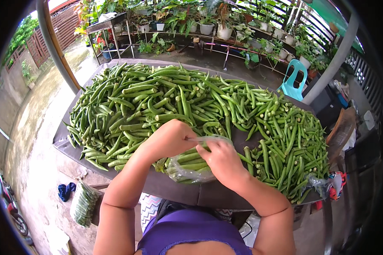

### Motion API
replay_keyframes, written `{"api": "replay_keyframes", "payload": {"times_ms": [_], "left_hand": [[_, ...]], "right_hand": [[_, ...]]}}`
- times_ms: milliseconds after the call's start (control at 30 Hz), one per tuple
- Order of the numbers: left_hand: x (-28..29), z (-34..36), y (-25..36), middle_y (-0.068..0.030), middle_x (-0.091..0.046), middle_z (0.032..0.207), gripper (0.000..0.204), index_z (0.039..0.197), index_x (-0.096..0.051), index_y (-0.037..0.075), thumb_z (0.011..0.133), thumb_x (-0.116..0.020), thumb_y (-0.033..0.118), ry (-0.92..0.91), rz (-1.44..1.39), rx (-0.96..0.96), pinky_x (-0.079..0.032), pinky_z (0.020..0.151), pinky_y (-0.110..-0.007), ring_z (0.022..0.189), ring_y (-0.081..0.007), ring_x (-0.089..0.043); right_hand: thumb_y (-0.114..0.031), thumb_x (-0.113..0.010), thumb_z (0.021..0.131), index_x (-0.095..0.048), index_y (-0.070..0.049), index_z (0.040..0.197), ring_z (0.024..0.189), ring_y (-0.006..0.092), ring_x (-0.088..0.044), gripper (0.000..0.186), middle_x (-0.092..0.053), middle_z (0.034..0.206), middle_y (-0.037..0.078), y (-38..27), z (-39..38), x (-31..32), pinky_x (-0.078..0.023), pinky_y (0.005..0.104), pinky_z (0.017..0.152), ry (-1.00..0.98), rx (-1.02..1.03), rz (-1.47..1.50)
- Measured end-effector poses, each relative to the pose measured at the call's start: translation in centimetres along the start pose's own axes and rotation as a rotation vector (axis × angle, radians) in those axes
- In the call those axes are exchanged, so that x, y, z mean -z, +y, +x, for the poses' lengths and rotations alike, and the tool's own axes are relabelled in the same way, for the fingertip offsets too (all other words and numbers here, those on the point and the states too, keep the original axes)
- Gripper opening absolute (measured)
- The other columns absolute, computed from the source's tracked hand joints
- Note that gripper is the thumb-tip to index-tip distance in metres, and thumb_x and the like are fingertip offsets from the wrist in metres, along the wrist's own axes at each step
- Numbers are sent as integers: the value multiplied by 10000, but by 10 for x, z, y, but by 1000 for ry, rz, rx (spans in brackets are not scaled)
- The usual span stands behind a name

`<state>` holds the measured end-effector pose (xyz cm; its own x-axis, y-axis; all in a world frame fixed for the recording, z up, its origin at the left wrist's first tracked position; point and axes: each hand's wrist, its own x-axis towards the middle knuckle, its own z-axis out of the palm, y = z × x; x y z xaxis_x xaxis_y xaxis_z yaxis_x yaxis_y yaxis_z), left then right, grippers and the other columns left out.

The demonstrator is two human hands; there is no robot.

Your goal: The person picks up okra pods from a pile on a table and places them into a plastic bag by hand.

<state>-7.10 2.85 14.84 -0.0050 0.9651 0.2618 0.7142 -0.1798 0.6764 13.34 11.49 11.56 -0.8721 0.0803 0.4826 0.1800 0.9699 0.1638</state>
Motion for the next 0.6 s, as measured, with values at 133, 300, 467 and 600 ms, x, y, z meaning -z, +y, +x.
{"api": "replay_keyframes", "payload": {"times_ms": [133,300,467,600], "left_hand": [[1,0,11,-165,-612,674,115,817,-724,-11,802,-749,100,-9,38,-72,-474,579,-402,595,-340,-570],[-2,-3,11,-151,-603,692,112,803,-706,-10,812,-746,95,37,142,-149,-488,603,-417,634,-344,-593],[-5,-9,11,-131,-628,734,91,785,-704,23,780,-722,112,67,151,-112,-521,648,-433,708,-348,-637],[-7,-11,14,-118,-632,732,81,821,-730,26,789,-724,100,110,150,-124,-523,641,-418,695,-335,-638]], "right_hand": [[-106,-639,794,-706,-41,968,928,246,-663,198,-681,912,84,-5,5,-4,-563,365,791,-183,-188,-50],[-101,-664,757,-683,-54,895,838,232,-691,147,-690,880,95,10,8,-9,-570,340,735,-29,104,72],[-78,-630,806,-675,-42,938,881,268,-708,144,-687,923,107,-1,9,-7,-574,363,773,-235,-158,74],[-86,-621,837,-653,-47,888,852,266,-717,72,-691,892,92,4,7,-18,-580,380,718,-144,-44,95]]}}
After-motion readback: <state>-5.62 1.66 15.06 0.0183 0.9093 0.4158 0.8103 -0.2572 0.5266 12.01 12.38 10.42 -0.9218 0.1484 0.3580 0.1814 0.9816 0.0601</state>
